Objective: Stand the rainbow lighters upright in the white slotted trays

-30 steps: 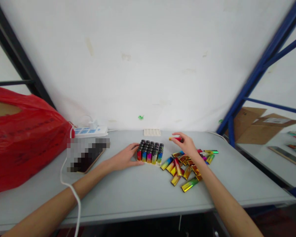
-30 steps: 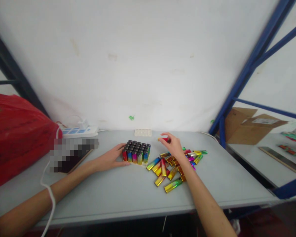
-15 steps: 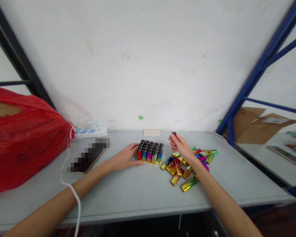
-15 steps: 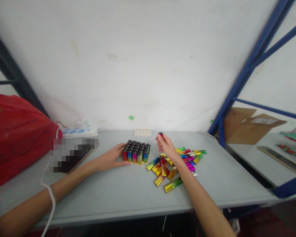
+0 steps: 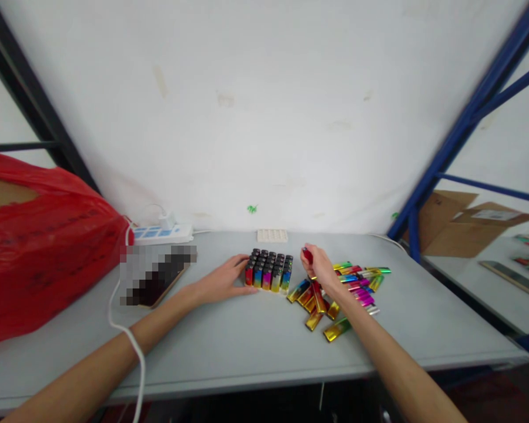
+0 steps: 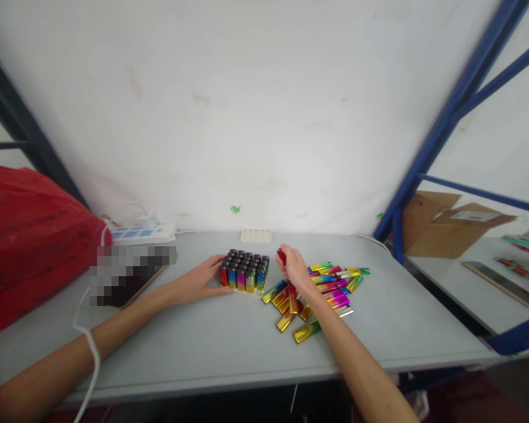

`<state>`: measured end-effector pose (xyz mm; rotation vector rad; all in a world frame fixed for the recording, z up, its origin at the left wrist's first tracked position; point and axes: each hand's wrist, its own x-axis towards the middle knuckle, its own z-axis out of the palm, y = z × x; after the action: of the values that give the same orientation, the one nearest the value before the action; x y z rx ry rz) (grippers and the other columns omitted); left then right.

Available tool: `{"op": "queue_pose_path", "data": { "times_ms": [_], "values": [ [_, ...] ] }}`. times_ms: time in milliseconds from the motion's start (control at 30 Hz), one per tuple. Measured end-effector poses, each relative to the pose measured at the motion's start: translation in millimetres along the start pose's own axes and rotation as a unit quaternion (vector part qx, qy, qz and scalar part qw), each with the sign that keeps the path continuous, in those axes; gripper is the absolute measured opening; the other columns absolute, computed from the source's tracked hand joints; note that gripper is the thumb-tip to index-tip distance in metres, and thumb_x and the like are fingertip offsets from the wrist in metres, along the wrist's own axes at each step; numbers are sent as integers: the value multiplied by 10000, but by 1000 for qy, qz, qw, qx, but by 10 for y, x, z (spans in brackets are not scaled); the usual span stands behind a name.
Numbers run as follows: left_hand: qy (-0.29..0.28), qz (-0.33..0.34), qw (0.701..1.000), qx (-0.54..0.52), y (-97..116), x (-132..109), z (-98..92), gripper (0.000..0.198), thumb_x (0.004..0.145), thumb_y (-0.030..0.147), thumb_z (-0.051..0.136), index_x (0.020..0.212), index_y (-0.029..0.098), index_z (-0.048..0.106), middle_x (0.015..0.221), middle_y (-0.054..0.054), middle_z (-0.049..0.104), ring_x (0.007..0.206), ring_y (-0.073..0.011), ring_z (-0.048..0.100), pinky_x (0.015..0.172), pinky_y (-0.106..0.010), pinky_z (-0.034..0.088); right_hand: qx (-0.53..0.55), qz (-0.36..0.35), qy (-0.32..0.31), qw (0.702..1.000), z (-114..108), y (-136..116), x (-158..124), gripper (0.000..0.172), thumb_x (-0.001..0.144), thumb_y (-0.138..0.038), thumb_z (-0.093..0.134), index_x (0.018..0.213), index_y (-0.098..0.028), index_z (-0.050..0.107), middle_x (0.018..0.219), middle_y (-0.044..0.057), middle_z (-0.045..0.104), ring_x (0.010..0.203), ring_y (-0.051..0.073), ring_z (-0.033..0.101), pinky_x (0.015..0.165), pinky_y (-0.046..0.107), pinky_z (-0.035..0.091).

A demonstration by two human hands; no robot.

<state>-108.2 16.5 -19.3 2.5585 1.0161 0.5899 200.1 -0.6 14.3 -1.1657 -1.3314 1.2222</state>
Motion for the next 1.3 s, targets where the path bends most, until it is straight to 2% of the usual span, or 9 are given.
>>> {"op": "queue_pose_path", "data": {
  "times_ms": [167, 267, 367, 433, 500, 700, 933, 1167, 1300],
  "values": [
    [-5, -2, 1000, 3, 10, -5, -7, 753, 910, 700, 720, 1466, 208, 595, 1576, -161, 547, 1462, -366, 524, 1263, -497, 412, 30, -26, -74, 996, -70, -70, -24, 644, 888, -843, 529, 801, -209, 600, 547, -99, 286, 449, 79, 185, 421, 219, 151],
    [-6, -8, 1000, 7, 19, -8, -13, 749, 910, 699, 721, 1457, 200, 604, 1573, -164, 548, 1463, -364, 525, 1268, -487, 410, 16, -74, -113, 991, -120, -184, -129, 580, 946, -780, 560, 1040, -214, 651, 665, -66, 416, 510, 105, 339, 449, 229, 304],
    [-4, -1, 1000, 10, 18, -10, -12, 747, 923, 694, 709, 1478, 210, 584, 1572, -163, 548, 1468, -356, 519, 1267, -491, 410, -70, -147, -137, 977, -161, -308, -227, 500, 996, -700, 574, 1032, -211, 673, 824, 3, 576, 703, 151, 545, 640, 284, 488],
    [-6, 2, 1000, 8, 18, -9, -10, 746, 926, 689, 710, 1487, 216, 574, 1574, -164, 544, 1472, -358, 513, 1265, -502, 411, -129, -210, -142, 959, -180, -350, -257, 468, 990, -664, 621, 970, -202, 691, 936, 43, 634, 855, 179, 596, 786, 315, 513],
    [-7, 0, 1000, 5, 22, -6, -9, 747, 920, 686, 718, 1485, 218, 577, 1572, -165, 545, 1472, -360, 513, 1264, -507, 411, -161, -237, -156, 945, -192, -346, -264, 439, 964, -640, 678, 958, -202, 694, 940, 41, 641, 879, 185, 592, 816, 321, 507],
    [2, 2, 1000, -4, 36, -1, -9, 750, 912, 698, 720, 1477, 223, 591, 1552, -160, 566, 1452, -359, 532, 1257, -505, 421, -208, -164, -206, 942, -159, -230, -281, 365, 957, -569, 722, 977, -209, 663, 747, -24, 634, 687, 153, 576, 660, 283, 470],
    [-8, -1, 1000, 3, 38, -5, -8, 749, 926, 683, 716, 1492, 216, 567, 1573, -167, 540, 1470, -351, 513, 1266, -491, 404, -324, -213, -191, 902, -103, -296, -305, 283, 969, -469, 723, 904, -203, 656, 773, 1, 721, 699, 166, 655, 649, 276, 456],
    [-12, -14, 1000, 1, 33, -8, -1, 760, 918, 700, 711, 1488, 216, 573, 1586, -158, 531, 1476, -348, 507, 1280, -482, 383, -331, -196, -175, 906, -171, -316, -300, 293, 962, -472, 721, 849, -215, 639, 718, -3, 720, 649, 170, 648, 633, 280, 452],
    [-8, -12, 1000, -3, 16, -12, 3, 792, 909, 711, 714, 1503, 212, 557, 1578, -170, 538, 1470, -353, 514, 1268, -493, 399, -324, -177, -228, 901, -82, -336, -337, 295, 921, -476, 775, 860, -217, 648, 786, 12, 740, 695, 179, 671, 642, 273, 471]
  ]
}}
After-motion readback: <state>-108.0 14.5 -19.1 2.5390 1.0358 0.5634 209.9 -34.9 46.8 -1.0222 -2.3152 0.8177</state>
